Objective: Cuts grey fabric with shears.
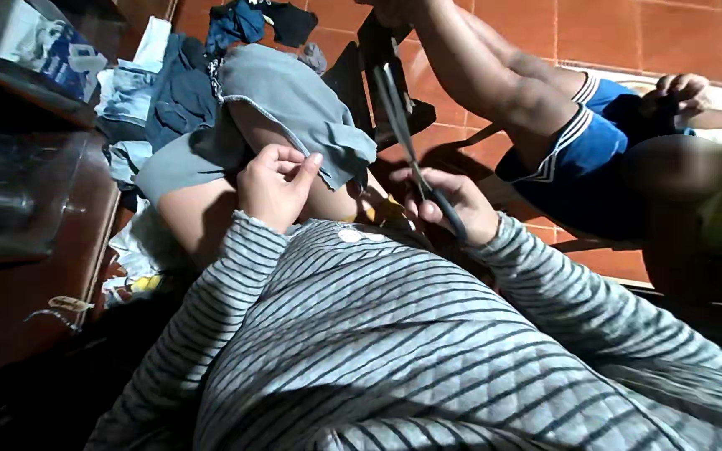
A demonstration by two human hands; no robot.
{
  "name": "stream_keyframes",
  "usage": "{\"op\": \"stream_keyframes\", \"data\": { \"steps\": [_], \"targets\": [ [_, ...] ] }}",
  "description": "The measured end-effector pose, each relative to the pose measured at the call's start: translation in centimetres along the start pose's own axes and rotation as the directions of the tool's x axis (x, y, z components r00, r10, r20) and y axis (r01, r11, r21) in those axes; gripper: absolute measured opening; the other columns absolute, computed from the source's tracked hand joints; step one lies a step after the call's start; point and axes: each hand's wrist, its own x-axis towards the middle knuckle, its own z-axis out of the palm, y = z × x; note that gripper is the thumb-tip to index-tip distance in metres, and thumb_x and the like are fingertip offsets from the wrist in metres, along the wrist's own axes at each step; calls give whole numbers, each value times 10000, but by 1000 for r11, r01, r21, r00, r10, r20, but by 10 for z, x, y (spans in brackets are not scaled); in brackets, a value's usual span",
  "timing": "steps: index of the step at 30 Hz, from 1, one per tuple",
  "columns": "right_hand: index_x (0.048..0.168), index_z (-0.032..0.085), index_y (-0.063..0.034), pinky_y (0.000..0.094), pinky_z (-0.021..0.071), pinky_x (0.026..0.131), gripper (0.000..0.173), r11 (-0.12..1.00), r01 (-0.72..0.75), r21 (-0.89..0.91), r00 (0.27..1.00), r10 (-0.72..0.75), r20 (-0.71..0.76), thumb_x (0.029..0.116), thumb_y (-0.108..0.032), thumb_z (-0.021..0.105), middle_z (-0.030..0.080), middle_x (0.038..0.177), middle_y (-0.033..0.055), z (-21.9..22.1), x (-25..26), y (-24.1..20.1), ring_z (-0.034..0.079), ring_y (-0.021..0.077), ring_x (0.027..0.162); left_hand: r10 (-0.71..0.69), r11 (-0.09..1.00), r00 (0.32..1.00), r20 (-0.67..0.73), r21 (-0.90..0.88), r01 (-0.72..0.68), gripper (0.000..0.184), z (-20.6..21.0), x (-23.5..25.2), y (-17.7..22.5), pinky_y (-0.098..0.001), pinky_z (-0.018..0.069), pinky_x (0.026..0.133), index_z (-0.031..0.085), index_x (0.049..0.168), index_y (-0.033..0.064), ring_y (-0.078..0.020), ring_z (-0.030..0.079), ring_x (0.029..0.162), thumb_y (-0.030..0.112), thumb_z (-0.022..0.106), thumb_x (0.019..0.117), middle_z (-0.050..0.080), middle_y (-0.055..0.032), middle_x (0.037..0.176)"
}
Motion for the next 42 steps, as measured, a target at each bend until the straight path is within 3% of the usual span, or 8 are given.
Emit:
{"op": "stream_keyframes", "data": {
  "steps": [6, 9, 15, 21, 26, 35, 39, 42],
  "targets": [
    [1163, 689, -119, 128, 491, 637, 636, 979, -150, 135, 943, 101, 318, 869, -683, 662, 667, 870, -124, 0, -15, -3, 576, -64, 715, -14, 970, 999, 33, 241, 6, 400, 8, 13, 18, -437, 577, 774, 630, 1156, -17, -222, 710, 799, 236, 793, 894, 726, -115, 895],
    [1086, 673, -155, 135, 478, 503, 511, 898, -300, 322, 880, 130, 457, 905, -633, 661, 626, 707, -111, -10, -12, -6, 570, -27, 566, -40, 997, 998, 37, 62, 38, 344, 9, 10, 10, -327, 598, 726, 629, 1179, 7, -127, 713, 756, 95, 755, 871, 742, -76, 926],
    [1172, 644, -118, 156, 541, 494, 669, 628, -659, 415, 666, 230, 710, 878, -719, 618, 616, 709, -76, -26, -12, -16, 630, 20, 557, -205, 883, 970, 130, -403, 240, 337, 7, -2, 6, -272, 620, 692, 597, 1222, -18, -102, 707, 726, 10, 728, 913, 705, -64, 905],
    [1178, 643, -122, 173, 560, 512, 636, 609, -653, 451, 683, 216, 698, 912, -697, 591, 625, 718, -67, -20, -15, -6, 640, 28, 572, 127, 978, 991, -40, 175, -118, 406, 6, 8, 4, -357, 585, 741, 656, 1137, -22, -180, 707, 789, 269, 794, 890, 731, -129, 957],
    [1158, 654, -136, 183, 556, 495, 634, 639, -633, 436, 705, 243, 667, 889, -708, 615, 621, 709, -74, -18, -16, -7, 632, 28, 557, 156, 949, 987, 26, 272, -157, 195, 9, 11, 8, -365, 589, 770, 718, 1033, -4, -204, 707, 814, 130, 750, 894, 722, -146, 972],
    [1158, 641, -117, 175, 565, 498, 639, 620, -662, 421, 664, 224, 714, 909, -704, 587, 634, 709, -72, -18, -11, -18, 649, 26, 559, -158, 914, 980, 123, -357, 192, 227, 4, -5, 12, -241, 599, 646, 600, 1102, 6, -68, 679, 659, 5, 718, 909, 690, -27, 830],
    [1022, 577, -75, 161, 516, 471, 374, 701, -686, 197, 681, 523, 512, 1075, -376, 361, 550, 642, -48, -2, -4, -74, 581, 26, 490, -257, 786, 953, 162, -538, 304, 228, 4, -12, 22, -234, 595, 633, 506, 1022, 80, -67, 672, 639, -23, 689, 934, 662, 16, 770],
    [1029, 641, -99, 177, 536, 489, 505, 771, -591, 238, 747, 411, 522, 998, -590, 525, 592, 664, -66, -1, -3, -55, 598, 31, 516, -300, 707, 931, 206, -608, 362, 239, 5, -16, 24, -222, 590, 625, 490, 1019, 96, -64, 669, 637, -33, 675, 942, 672, 15, 781]
  ]
}}
